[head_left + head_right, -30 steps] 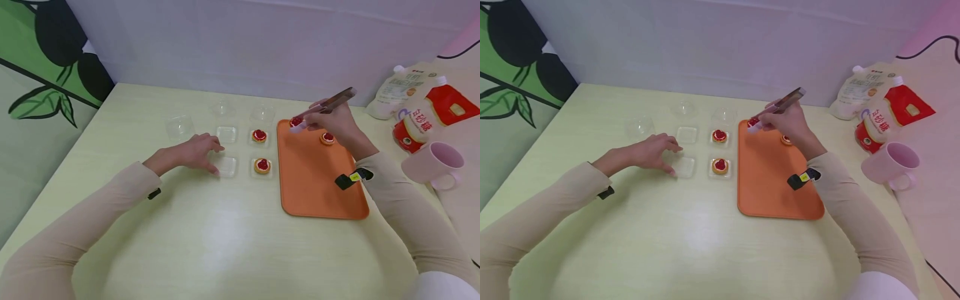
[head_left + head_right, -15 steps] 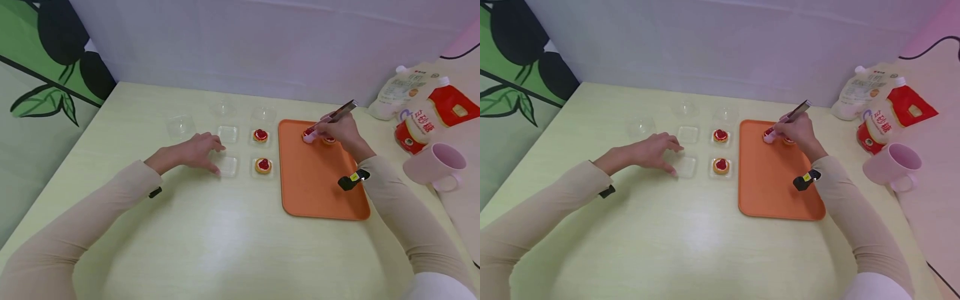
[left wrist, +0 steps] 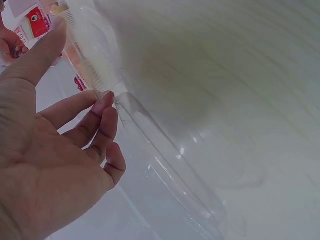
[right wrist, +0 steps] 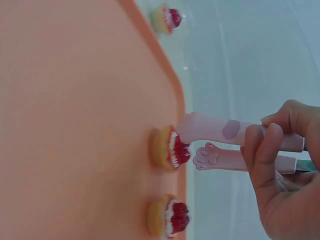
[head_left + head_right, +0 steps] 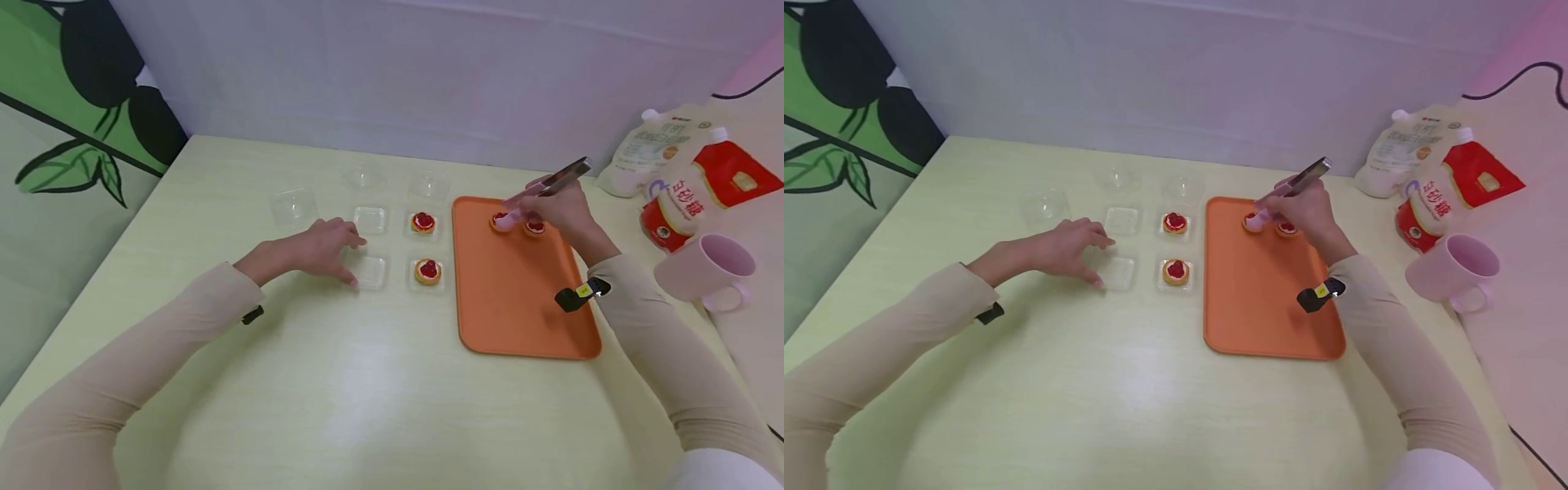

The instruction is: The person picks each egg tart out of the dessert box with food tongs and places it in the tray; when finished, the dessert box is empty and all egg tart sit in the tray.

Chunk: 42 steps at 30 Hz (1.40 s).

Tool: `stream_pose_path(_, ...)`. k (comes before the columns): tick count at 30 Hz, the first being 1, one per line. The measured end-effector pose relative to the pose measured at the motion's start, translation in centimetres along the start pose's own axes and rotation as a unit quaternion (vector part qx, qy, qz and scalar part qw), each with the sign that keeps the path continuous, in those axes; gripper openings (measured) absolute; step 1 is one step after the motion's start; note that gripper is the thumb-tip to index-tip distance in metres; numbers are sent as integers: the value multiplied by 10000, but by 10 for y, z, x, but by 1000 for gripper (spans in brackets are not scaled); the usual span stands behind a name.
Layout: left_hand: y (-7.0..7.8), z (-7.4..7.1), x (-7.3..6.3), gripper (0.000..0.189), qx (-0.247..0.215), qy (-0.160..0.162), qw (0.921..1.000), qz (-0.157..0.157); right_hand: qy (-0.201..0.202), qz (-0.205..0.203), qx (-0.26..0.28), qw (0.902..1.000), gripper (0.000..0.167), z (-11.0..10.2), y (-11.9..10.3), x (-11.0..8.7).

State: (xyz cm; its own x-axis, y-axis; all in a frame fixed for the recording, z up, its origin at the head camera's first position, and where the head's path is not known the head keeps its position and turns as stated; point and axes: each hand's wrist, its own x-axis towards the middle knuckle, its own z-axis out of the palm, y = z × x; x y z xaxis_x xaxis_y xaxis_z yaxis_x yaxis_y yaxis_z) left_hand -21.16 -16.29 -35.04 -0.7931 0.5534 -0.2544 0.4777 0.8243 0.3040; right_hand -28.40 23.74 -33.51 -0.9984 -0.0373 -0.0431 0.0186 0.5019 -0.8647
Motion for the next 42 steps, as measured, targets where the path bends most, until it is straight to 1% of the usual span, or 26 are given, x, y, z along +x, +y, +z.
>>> stream_pose_path(5,1,-3,-1,80,1,15,10000,-4,-74,-437,611,9971,36,-2,-14,-14)
stream_pose_path(7,1,-5,-1,82,10,76,10000,5,-162,-564,678,9960,35,0,-21,-22)
stream_pose_path(9,3,-7,2,84,-8,216,9998,56,-258,-628,694,9953,35,3,-28,-30)
stream_pose_path(13,14,-6,12,82,58,545,9981,271,-514,-749,774,9928,35,14,-38,-44)
stream_pose_path(15,23,-4,19,82,140,634,9973,347,-726,-797,826,9907,35,23,-40,-50)
stream_pose_path(18,39,4,32,85,379,648,9963,418,-1087,-732,730,9887,33,38,-42,-58)
stream_pose_path(21,53,12,44,91,586,586,9952,515,-1421,-612,555,9864,30,53,-40,-63)
stream_pose_path(24,63,18,52,90,711,490,9949,527,-1684,-581,447,9830,30,65,-37,-65)
stream_pose_path(27,66,21,57,85,783,455,9947,496,-1779,-666,380,9811,32,75,-33,-66)
stream_pose_path(31,66,21,58,78,698,422,9953,520,-1830,-774,208,9798,31,85,-29,-66)
stream_pose_path(34,67,20,58,78,596,395,9961,526,-1877,-887,67,9782,30,90,-28,-66)
stream_pose_path(40,68,20,60,79,481,324,9972,471,-1909,-971,-366,9761,29,94,-29,-69)
stream_pose_path(42,67,21,61,79,466,310,9974,448,-1917,-1100,-456,9742,28,95,-30,-70)
